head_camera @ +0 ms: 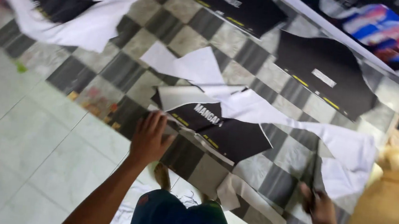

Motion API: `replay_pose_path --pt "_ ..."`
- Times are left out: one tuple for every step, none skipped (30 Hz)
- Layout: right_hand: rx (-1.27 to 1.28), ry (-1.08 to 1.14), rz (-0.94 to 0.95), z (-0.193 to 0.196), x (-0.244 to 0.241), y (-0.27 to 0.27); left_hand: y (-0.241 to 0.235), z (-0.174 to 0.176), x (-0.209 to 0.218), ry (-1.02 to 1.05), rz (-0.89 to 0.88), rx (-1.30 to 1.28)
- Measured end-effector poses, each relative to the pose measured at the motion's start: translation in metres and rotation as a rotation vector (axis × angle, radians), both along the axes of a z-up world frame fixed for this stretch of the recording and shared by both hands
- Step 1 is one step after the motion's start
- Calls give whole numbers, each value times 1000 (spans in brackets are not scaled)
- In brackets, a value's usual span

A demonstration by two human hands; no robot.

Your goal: The person uses scissors to cut a white t-shirt along the edge of a black paper pattern labeled 'MANGALA'. After cutting, they remove the excess fabric and place the patterned piece aside.

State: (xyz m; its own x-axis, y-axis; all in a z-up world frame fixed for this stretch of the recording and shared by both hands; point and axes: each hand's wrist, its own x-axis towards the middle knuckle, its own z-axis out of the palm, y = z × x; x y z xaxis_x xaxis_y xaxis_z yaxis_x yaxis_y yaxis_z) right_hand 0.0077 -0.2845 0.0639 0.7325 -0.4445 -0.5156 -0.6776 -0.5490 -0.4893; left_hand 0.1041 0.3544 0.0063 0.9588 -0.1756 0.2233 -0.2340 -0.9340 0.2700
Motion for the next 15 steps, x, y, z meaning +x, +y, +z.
replay_pose_path --pt "-8 -9 -36 -28 13 -15 3 1 -6 -9 -36 -8" --pt "248 -79 -205 -55 24 -31 8 3 -13 22 -55 4" --pt "516 -152 -360 -86 38 -44 18 6 -24 60 -62 26" --pt "517 -161 -383 -67 34 -38 22 8 -44 57 -86 29" --pt "408 -147 -418 -52 40 -30 29 10 -62 23 -94 38" --pt "299 -132 -453 -36 45 -22 36 11 -80 -12 -102 47" --pt "302 -133 -464 -24 28 -25 45 6 -103 -12 -113 51" --pt "262 -119 -594 -13 11 -27 55 1 -127 86 -114 2" --pt "219 -106 -725 -1 -7 -31 63 -5 -150 183 -116 -49" --pt "219 -108 -737 -3 -48 -44 69 -12 -165 183 -128 -47" --pt "-32 -44 -383 -5 -90 -56 76 -17 -181 120 -75 -94" --pt "-258 22 -23 -7 -133 -67 83 -23 -197 58 -22 -141" --pt "-259 22 -37 4 -166 -73 86 -30 -198 57 -37 -142" --pt "-270 24 -67 14 -198 -77 89 -37 -200 27 2 -194" --pt "-283 29 -97 28 -230 -81 89 -44 -201 0 41 -248"
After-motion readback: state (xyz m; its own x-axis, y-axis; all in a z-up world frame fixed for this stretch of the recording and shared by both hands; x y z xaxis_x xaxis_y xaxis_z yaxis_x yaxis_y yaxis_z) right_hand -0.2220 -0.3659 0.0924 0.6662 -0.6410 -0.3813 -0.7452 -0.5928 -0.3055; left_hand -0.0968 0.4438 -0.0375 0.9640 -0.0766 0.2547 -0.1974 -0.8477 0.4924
